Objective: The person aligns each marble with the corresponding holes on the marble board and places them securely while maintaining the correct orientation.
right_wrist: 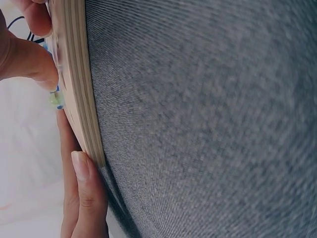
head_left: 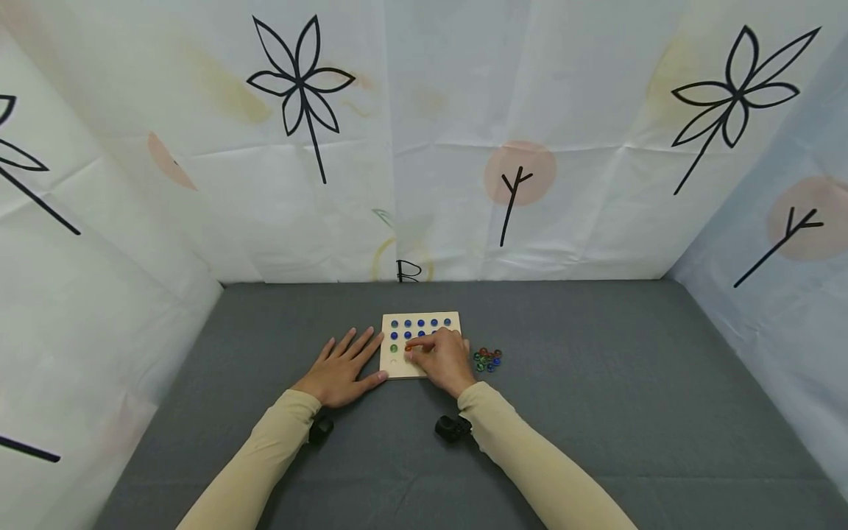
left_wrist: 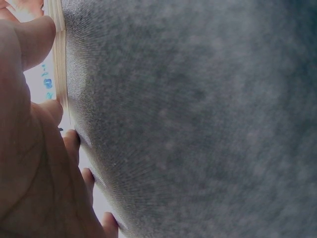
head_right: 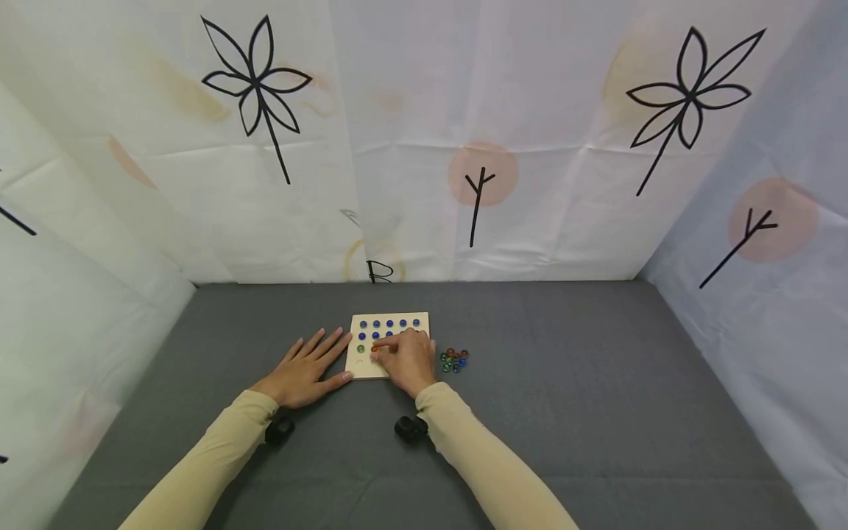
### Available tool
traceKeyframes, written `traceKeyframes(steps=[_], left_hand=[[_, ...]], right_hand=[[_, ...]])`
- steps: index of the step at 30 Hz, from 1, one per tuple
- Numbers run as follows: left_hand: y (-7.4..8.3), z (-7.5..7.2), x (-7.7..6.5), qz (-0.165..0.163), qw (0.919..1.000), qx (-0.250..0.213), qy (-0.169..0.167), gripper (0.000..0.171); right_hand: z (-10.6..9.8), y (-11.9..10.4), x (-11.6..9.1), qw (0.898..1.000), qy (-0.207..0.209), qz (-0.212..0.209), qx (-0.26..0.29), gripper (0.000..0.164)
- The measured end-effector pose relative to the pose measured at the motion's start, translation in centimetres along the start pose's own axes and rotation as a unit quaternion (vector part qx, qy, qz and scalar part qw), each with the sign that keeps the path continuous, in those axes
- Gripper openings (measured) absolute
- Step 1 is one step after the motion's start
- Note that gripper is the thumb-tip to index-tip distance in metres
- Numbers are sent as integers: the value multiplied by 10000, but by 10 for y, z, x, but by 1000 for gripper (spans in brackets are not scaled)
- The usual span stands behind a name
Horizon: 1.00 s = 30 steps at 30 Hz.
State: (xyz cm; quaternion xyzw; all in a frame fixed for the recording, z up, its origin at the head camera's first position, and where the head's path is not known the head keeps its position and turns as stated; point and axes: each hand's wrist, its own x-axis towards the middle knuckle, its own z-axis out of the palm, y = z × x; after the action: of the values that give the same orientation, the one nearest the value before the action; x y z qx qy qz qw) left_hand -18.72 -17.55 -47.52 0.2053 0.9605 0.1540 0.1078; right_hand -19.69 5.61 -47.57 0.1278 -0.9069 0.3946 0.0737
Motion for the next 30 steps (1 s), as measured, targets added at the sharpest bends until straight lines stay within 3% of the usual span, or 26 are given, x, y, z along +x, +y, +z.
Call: traceKeyframes(steps=[8, 16, 30], left_hand=[[-9, 11, 4, 17, 9999, 63, 115, 79], [-1, 1, 2, -29, 10000, 58, -17, 78], [3, -2, -1, -52, 10000, 59, -49, 77]], right_hand=[[2, -1, 0, 9999, 135, 59, 0, 13], [5, -2, 2, 9995, 163, 280, 22, 13], [6, -1, 1, 9995, 209, 220, -45, 12]])
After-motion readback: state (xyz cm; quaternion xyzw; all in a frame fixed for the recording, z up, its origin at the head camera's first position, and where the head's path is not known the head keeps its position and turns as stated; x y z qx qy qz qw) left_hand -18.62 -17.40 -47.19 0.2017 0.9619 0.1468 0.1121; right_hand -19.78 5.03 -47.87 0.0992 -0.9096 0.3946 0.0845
